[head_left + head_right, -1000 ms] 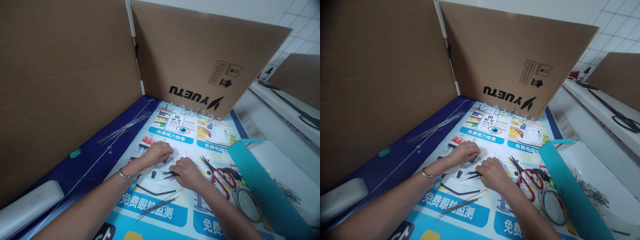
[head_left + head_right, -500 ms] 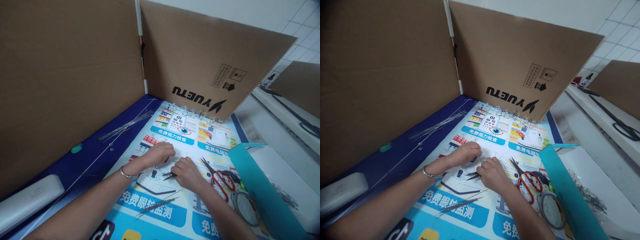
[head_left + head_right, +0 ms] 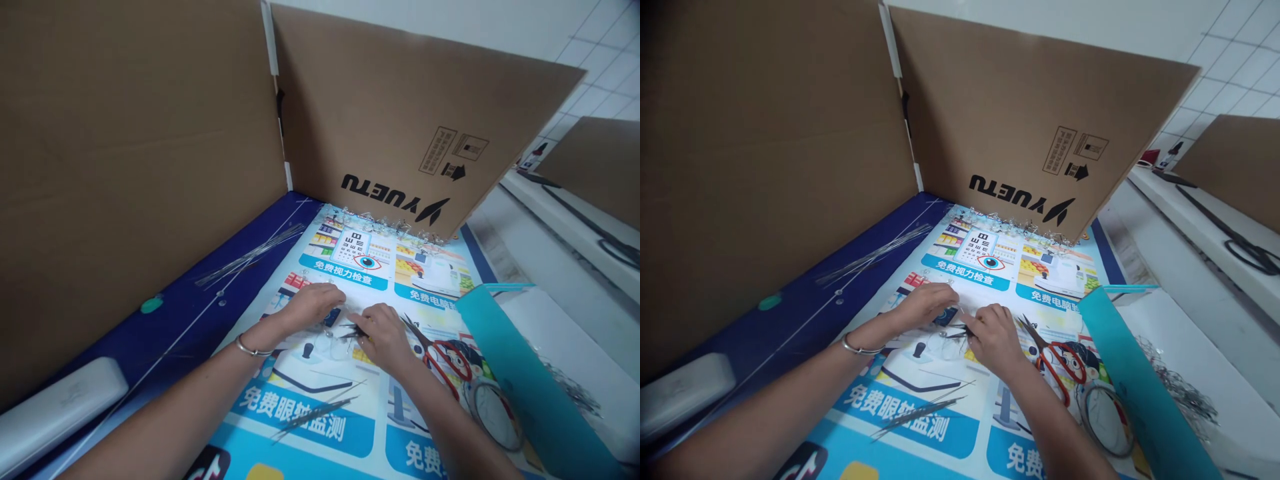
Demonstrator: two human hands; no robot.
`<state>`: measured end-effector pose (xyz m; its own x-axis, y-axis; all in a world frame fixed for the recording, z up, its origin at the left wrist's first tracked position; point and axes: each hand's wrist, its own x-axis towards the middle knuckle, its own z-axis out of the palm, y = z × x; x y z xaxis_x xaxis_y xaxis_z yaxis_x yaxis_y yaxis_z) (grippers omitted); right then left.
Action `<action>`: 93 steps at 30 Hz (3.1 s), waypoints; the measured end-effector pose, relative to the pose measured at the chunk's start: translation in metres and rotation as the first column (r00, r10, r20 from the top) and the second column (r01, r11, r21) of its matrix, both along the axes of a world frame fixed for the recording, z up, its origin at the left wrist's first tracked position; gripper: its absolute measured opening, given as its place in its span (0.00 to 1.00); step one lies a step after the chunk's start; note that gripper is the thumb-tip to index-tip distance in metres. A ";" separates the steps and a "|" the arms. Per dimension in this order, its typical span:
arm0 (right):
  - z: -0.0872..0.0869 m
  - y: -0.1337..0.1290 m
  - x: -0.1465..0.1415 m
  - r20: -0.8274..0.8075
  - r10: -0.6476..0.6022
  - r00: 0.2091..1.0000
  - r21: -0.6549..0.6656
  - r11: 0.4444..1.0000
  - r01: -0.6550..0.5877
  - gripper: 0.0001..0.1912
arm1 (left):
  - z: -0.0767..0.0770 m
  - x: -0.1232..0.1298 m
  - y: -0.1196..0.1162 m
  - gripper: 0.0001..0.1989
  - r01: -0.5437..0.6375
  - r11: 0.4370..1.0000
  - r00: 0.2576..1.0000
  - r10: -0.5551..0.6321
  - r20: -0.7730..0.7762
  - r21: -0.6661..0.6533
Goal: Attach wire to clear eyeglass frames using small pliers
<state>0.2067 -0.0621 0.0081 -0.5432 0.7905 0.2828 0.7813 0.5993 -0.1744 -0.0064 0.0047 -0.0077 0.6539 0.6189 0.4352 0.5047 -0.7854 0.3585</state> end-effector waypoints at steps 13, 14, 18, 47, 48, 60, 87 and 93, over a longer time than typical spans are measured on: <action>0.006 0.006 -0.001 0.097 0.176 0.980 -0.099 0.981 -0.166 0.11 | 0.001 0.006 -0.006 0.08 -0.073 0.988 0.996 0.079 0.042 -0.139; 0.007 0.006 -0.001 0.097 0.182 0.978 -0.105 0.979 -0.172 0.11 | 0.002 0.007 -0.007 0.08 -0.064 0.985 0.996 0.072 0.045 -0.163; 0.007 0.006 -0.001 0.093 0.193 0.977 -0.127 0.975 -0.180 0.12 | 0.001 0.009 -0.008 0.09 -0.049 0.962 0.997 0.064 0.049 -0.268; 0.007 0.009 0.003 0.277 -0.277 0.920 -0.049 0.952 0.301 0.12 | 0.014 0.003 -0.009 0.08 -0.059 0.947 0.965 0.135 -0.225 0.315; 0.007 0.010 0.003 0.281 -0.280 0.918 -0.056 0.950 0.307 0.12 | 0.014 0.003 -0.009 0.08 -0.056 0.946 0.962 0.136 -0.235 0.319; 0.014 0.010 0.003 0.340 -0.251 0.906 -0.109 0.947 0.303 0.08 | 0.011 0.010 -0.008 0.07 -0.096 0.993 0.995 0.096 0.001 0.063; 0.018 0.009 0.002 0.373 -0.213 0.903 -0.098 0.959 0.266 0.09 | -0.001 0.018 -0.005 0.14 0.342 0.520 0.747 0.355 0.562 -0.783; 0.022 0.012 0.005 0.373 -0.209 0.904 -0.179 0.940 0.292 0.11 | -0.002 0.014 -0.003 0.14 0.387 0.516 0.722 0.347 0.599 -0.765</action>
